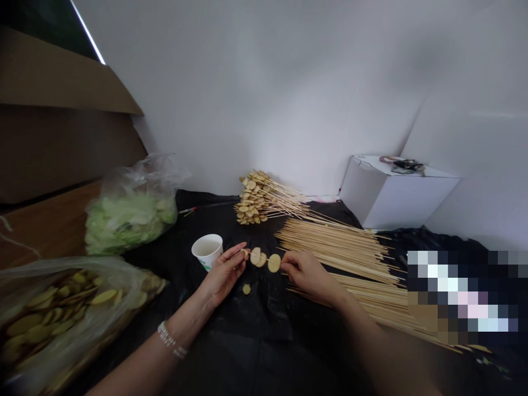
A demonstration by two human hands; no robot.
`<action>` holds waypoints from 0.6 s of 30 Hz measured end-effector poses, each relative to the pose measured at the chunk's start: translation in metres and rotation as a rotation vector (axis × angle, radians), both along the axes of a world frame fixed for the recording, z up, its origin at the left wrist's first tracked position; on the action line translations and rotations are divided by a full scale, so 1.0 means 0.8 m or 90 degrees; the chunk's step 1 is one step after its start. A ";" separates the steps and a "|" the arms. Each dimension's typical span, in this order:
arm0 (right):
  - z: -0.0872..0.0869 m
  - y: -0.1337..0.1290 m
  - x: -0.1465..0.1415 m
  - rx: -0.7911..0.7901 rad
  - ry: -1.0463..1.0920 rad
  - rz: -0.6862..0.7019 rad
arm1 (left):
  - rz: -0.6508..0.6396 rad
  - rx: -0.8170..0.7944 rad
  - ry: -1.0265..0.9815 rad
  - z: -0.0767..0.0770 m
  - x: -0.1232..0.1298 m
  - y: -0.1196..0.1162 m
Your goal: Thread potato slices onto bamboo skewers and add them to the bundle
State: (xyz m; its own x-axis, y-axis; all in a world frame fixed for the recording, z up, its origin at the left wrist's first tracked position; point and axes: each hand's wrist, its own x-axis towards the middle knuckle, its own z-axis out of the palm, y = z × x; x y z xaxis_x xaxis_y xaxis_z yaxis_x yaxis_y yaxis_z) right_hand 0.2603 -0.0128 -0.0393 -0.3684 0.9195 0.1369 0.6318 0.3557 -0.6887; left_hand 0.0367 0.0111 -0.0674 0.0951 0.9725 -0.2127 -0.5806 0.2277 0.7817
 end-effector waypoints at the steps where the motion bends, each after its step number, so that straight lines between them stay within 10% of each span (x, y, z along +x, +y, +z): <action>1: -0.001 0.000 0.000 -0.001 -0.001 0.001 | 0.003 -0.002 0.002 0.000 0.000 0.000; 18: -0.007 0.003 0.001 0.010 -0.012 0.019 | 0.027 -0.027 -0.018 0.002 0.004 -0.002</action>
State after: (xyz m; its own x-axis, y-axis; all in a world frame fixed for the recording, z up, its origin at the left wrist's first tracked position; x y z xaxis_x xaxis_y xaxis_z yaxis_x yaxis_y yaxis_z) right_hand 0.2609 -0.0107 -0.0451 -0.3984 0.9059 0.1438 0.6336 0.3852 -0.6710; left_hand 0.0398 0.0096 -0.0657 0.0612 0.9661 -0.2508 -0.6126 0.2347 0.7547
